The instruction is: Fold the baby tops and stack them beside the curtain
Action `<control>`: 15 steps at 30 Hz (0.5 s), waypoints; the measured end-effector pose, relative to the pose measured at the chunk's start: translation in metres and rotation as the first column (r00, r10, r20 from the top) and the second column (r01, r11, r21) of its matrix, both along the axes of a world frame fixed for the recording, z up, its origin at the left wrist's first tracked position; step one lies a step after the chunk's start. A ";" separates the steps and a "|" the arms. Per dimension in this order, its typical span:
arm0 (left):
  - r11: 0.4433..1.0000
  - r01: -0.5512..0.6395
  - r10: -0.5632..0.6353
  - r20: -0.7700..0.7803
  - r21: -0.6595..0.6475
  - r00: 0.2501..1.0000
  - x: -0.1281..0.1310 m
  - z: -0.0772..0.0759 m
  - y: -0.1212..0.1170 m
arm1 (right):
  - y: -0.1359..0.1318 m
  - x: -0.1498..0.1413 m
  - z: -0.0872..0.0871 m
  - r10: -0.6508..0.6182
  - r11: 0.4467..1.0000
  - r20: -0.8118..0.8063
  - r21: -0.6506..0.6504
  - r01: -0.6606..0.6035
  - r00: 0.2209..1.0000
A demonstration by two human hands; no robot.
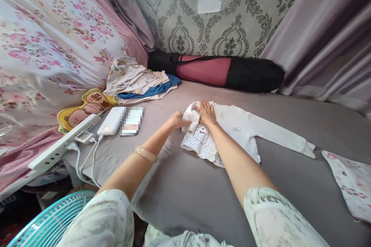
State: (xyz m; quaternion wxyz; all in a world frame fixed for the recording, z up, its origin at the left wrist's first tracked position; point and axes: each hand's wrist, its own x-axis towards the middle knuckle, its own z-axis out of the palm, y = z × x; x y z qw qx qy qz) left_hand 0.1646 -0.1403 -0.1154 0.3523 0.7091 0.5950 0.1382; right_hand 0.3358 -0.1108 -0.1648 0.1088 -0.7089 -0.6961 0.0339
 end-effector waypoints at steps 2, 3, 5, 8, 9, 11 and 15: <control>0.995 -0.011 0.018 0.068 -0.104 0.998 -0.003 0.001 0.003 | -0.001 0.000 0.001 0.001 1.000 -0.001 -0.002 -0.001 1.000; 0.988 -0.011 0.026 0.098 -0.151 0.995 -0.006 0.003 0.006 | -0.001 -0.001 0.001 0.002 1.000 -0.003 -0.001 -0.002 1.000; 0.980 -0.022 0.047 0.123 -0.197 0.991 -0.015 0.009 0.016 | -0.002 -0.001 0.002 -0.004 1.000 -0.013 0.005 0.004 1.000; 0.976 -0.067 0.091 0.110 -0.206 0.990 -0.035 0.022 0.038 | -0.002 -0.001 0.000 -0.017 1.000 -0.032 0.015 0.018 0.999; 0.972 -0.076 0.104 0.121 -0.220 0.987 -0.043 0.027 0.046 | -0.001 -0.001 0.000 -0.020 1.000 -0.036 0.016 0.020 0.999; 0.963 -0.085 0.128 0.159 -0.254 0.979 -0.060 0.037 0.062 | 0.000 -0.001 -0.002 -0.022 1.000 -0.037 0.017 0.023 0.999; 0.959 -0.154 0.203 0.195 -0.238 0.960 -0.084 0.041 0.087 | 0.001 -0.001 -0.002 -0.034 0.999 -0.031 -0.007 0.034 0.999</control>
